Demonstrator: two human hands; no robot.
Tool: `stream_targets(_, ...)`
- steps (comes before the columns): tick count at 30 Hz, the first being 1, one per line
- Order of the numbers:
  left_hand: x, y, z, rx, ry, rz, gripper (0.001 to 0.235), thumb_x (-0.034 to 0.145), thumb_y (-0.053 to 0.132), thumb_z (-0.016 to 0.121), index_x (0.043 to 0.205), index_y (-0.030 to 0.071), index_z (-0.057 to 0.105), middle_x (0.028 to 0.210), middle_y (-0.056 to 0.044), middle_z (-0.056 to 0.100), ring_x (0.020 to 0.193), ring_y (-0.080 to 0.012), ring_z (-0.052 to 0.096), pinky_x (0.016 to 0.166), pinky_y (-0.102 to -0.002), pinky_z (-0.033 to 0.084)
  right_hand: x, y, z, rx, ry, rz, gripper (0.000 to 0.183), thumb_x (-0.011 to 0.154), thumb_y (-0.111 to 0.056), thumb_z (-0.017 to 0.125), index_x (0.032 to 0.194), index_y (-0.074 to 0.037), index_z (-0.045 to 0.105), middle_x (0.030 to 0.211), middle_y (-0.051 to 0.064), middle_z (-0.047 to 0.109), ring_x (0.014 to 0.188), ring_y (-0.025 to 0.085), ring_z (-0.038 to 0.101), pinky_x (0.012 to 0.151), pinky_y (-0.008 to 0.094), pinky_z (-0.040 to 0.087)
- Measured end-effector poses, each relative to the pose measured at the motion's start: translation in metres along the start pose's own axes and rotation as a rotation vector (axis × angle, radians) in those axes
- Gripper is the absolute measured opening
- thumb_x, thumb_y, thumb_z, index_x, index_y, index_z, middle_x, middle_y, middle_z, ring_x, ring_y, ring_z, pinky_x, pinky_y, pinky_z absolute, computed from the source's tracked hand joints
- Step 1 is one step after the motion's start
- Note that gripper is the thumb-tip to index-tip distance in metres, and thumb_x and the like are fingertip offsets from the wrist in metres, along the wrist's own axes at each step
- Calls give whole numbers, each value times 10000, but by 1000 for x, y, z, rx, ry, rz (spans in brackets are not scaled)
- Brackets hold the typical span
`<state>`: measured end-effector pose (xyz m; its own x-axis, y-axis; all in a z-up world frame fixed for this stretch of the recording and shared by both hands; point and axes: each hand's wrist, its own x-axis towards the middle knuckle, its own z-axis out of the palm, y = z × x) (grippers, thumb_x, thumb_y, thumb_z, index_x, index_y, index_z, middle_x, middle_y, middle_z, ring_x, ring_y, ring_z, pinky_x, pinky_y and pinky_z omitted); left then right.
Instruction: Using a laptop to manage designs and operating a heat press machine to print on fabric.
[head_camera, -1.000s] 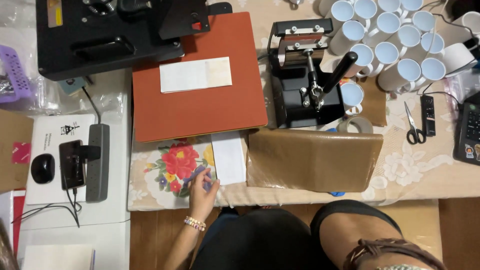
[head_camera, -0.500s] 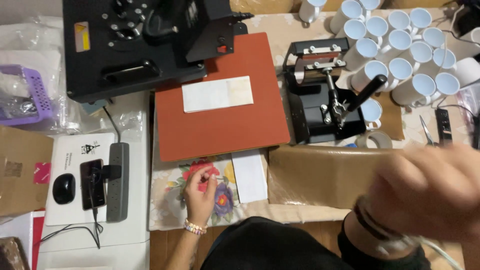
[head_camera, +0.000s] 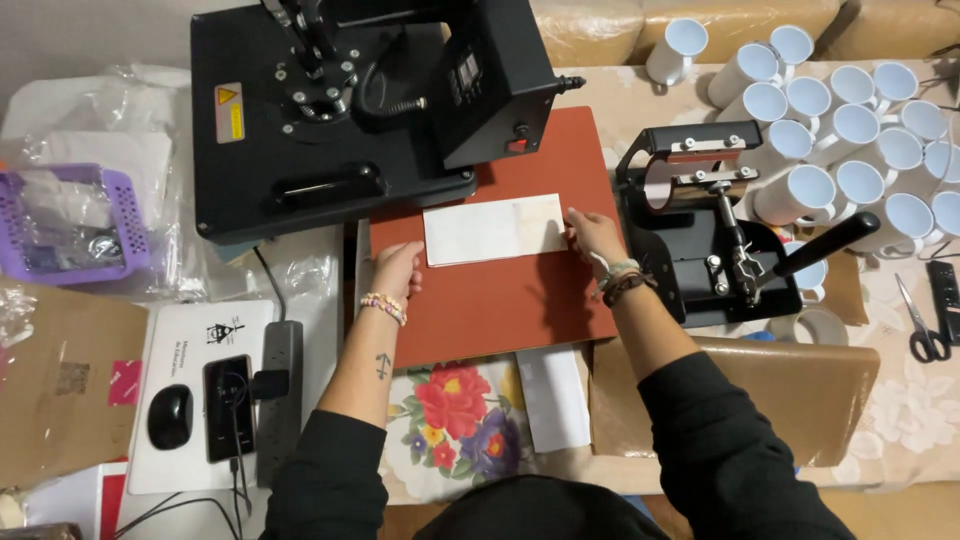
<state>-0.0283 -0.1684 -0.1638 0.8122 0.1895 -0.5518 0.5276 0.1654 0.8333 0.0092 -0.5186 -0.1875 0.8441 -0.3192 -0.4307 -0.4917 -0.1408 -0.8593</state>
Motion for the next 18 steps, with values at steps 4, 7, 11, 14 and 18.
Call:
stream_targets(4, 19, 1, 5, 76, 71, 25, 430, 802, 260, 786, 1130, 0, 687, 650, -32, 500, 378, -116, 493, 296, -276, 413, 10, -21, 1, -472, 61, -50, 487, 804, -556, 744, 1068, -149, 786, 1010, 82, 760, 1074, 314, 694, 915, 432, 539)
stream_targets(7, 23, 2, 3, 67, 81, 7, 409, 776, 223, 813, 1087, -14, 693, 603, -37, 488, 352, -116, 459, 288, -282, 374, -3, -39, 4, -524, 72, -7, 489, 776, -496, 786, 1106, -135, 781, 1077, 125, 745, 1101, 345, 681, 922, 448, 541)
stream_targets(11, 28, -2, 4, 70, 68, -22, 346, 759, 161, 824, 1015, -24, 682, 571, -12, 471, 356, -96, 444, 304, -258, 343, -2, -39, -2, -504, 100, 2, 377, 754, -389, 811, 1029, -133, 789, 1001, 136, 759, 1034, 344, 707, 873, 442, 564)
stream_targets(14, -14, 28, 6, 67, -17, -76, 330, 803, 147, 776, 1030, -62, 659, 564, 24, 415, 388, -60, 418, 349, -212, 299, -4, -42, 0, -529, 110, -4, 446, 733, -347, 855, 1088, -93, 764, 1007, 154, 753, 1034, 353, 707, 876, 461, 565)
stream_targets(18, -54, 48, 9, 91, -94, -106, 370, 829, 138, 759, 1081, -94, 619, 551, 57, 354, 393, -28, 361, 376, -172, 263, -10, -42, 0, -540, 132, -40, 308, 760, -366, 783, 975, -145, 787, 829, 72, 760, 948, 323, 732, 821, 439, 581)
